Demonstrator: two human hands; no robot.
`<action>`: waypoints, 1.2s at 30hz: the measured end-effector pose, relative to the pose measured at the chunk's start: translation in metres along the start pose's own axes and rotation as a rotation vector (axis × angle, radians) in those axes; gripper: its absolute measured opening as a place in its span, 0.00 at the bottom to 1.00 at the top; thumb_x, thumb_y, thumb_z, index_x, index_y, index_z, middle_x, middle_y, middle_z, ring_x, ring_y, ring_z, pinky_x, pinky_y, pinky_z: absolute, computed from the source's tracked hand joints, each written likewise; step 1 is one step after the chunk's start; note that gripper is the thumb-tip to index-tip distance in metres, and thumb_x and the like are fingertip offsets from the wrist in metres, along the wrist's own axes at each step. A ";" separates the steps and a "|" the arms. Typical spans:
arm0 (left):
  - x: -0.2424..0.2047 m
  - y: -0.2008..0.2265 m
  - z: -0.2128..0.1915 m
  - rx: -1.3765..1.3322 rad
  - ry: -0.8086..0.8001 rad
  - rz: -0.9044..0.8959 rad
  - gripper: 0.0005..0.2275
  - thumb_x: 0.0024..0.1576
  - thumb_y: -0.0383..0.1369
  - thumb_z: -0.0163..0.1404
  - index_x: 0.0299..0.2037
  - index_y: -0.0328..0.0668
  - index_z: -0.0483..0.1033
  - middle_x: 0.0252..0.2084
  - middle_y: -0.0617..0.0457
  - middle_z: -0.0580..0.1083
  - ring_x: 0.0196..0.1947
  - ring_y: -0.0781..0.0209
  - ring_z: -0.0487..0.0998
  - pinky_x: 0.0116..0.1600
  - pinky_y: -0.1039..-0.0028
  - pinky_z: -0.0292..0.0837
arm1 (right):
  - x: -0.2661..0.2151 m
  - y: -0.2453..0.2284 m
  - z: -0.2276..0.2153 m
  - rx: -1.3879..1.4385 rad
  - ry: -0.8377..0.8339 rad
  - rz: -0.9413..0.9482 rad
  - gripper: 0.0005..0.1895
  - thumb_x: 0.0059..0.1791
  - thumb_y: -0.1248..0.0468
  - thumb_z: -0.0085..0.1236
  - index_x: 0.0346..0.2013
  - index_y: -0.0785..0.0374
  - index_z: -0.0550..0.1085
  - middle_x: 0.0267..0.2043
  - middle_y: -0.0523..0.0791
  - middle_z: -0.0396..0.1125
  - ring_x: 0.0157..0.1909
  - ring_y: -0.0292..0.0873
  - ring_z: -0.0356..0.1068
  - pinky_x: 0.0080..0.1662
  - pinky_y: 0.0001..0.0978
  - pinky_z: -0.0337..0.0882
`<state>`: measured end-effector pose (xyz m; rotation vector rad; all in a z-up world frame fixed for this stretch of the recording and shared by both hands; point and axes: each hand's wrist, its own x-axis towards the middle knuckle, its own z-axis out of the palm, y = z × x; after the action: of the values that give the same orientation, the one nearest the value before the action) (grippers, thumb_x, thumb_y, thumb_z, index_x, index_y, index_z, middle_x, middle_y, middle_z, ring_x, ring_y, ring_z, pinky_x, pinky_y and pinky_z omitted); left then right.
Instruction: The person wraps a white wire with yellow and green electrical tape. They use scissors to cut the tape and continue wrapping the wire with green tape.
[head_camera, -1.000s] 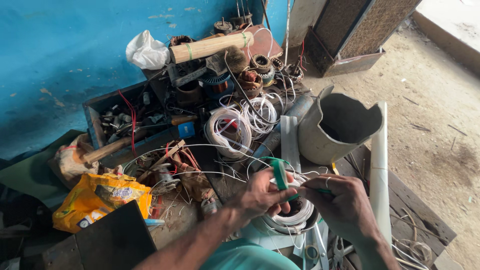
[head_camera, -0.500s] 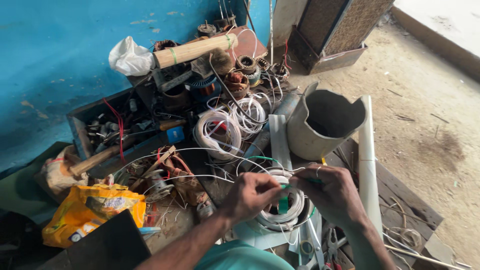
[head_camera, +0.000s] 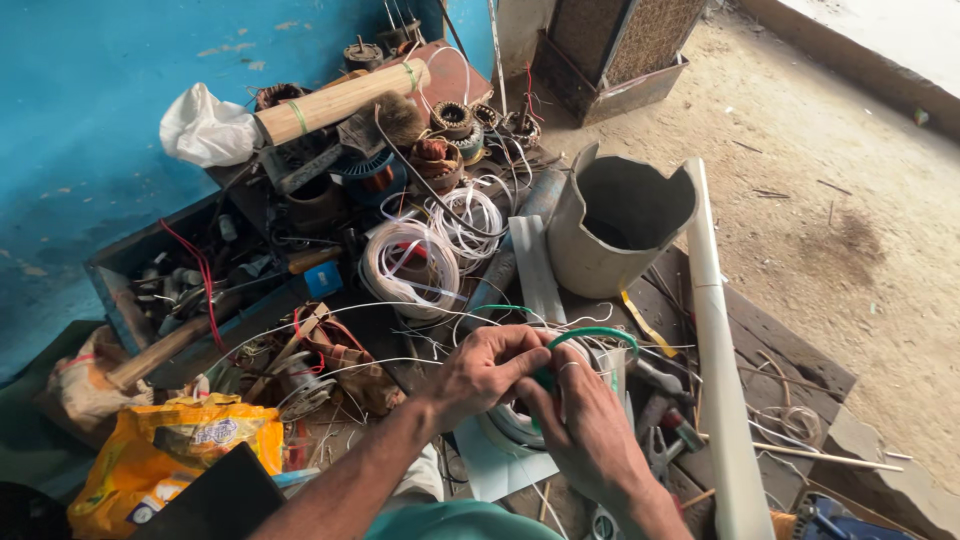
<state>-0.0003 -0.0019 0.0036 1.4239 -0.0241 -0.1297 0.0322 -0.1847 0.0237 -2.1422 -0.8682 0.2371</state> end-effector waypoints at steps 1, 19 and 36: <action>-0.001 -0.001 0.001 0.091 0.050 0.019 0.11 0.63 0.37 0.49 0.37 0.38 0.79 0.29 0.61 0.76 0.23 0.74 0.69 0.28 0.78 0.65 | 0.000 -0.002 0.002 -0.091 0.045 -0.005 0.19 0.51 0.57 0.52 0.51 0.67 0.69 0.43 0.53 0.70 0.46 0.56 0.71 0.47 0.45 0.69; 0.018 -0.014 -0.004 0.212 0.112 0.334 0.12 0.66 0.36 0.47 0.44 0.36 0.80 0.31 0.53 0.75 0.29 0.68 0.72 0.34 0.76 0.68 | 0.023 -0.064 -0.063 0.053 0.042 -0.114 0.24 0.44 0.51 0.68 0.49 0.62 0.76 0.37 0.46 0.70 0.36 0.45 0.72 0.37 0.39 0.73; -0.025 -0.038 0.039 0.471 0.558 0.573 0.08 0.56 0.33 0.63 0.38 0.39 0.78 0.33 0.53 0.76 0.27 0.71 0.75 0.30 0.75 0.73 | 0.036 -0.054 -0.079 -0.593 -0.071 -0.012 0.14 0.43 0.47 0.66 0.33 0.52 0.81 0.32 0.40 0.72 0.35 0.48 0.76 0.36 0.45 0.72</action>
<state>-0.0316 -0.0428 -0.0271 1.8217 -0.0010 0.7910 0.0660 -0.1847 0.1203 -2.6840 -1.0915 0.0482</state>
